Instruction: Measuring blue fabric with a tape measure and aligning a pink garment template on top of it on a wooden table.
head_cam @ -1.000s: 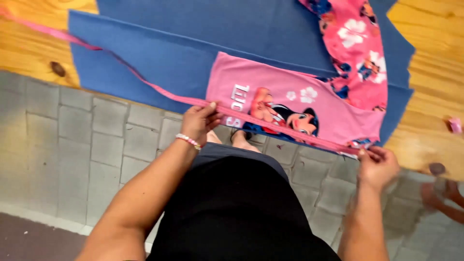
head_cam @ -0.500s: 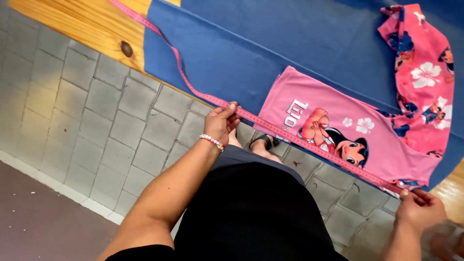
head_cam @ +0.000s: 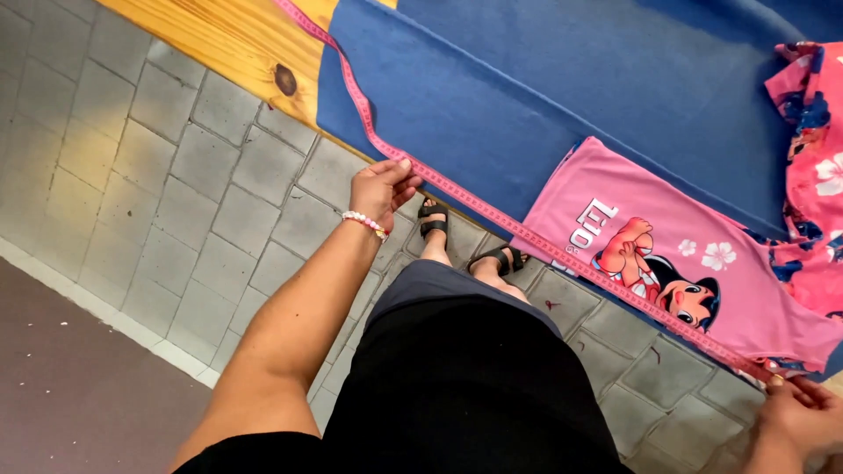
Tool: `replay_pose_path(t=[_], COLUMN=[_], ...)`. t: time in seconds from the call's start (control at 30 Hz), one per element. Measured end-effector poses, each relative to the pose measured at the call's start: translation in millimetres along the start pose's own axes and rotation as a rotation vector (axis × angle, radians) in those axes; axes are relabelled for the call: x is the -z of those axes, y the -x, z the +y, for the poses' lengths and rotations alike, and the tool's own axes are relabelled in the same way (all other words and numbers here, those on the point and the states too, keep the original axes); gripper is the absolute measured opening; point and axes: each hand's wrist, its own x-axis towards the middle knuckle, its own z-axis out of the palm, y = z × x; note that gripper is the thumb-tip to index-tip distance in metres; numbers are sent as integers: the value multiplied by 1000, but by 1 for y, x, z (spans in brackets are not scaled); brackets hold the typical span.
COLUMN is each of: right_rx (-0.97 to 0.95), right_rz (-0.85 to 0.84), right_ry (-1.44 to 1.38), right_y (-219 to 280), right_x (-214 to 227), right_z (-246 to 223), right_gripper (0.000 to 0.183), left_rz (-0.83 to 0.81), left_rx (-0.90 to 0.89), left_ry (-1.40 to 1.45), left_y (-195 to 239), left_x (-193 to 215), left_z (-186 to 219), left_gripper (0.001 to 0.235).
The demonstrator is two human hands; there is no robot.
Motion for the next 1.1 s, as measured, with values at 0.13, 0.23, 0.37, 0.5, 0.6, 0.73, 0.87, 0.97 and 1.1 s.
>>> replay_pose_path(t=[0.13,0.23,0.37,0.5,0.6,0.73,0.87,0.97,1.1], right_rx=[-46,-8,-179,-158,-86,-114,-150,-150,-132], right_rz=[-29,-52,-68,-87,11,-59,-33,-68,-45], right_ry=[87,-66,-56,-8,88,-9,41,6,-35], right_y=[3,-4,-16,-13,6,-16,-6,-13,-6], right_x=[3,0,-2,3,2,-2,2,-1,0], right_z=[-4,9,19,11,-22,14,-10,5,-9], right_gripper=[26,25,27,25,22,28,23,22,22], left_rz=[-25,-16,-11,-7,16,59,123,153,192], left_rx=[5,23,4,-19,-24,-28,-61,-81,-78], left_ry=[2,35,50,58,68,80,48,7,16], left_y=[2,1,1,-6,-11,-13,-21,-28,-23], left_x=[5,6,8,12,13,13,15,16,12], left_z=[4,5,12,12,12,19,25,25,34], left_gripper=[12,17,12,13,12,13,10,9,7])
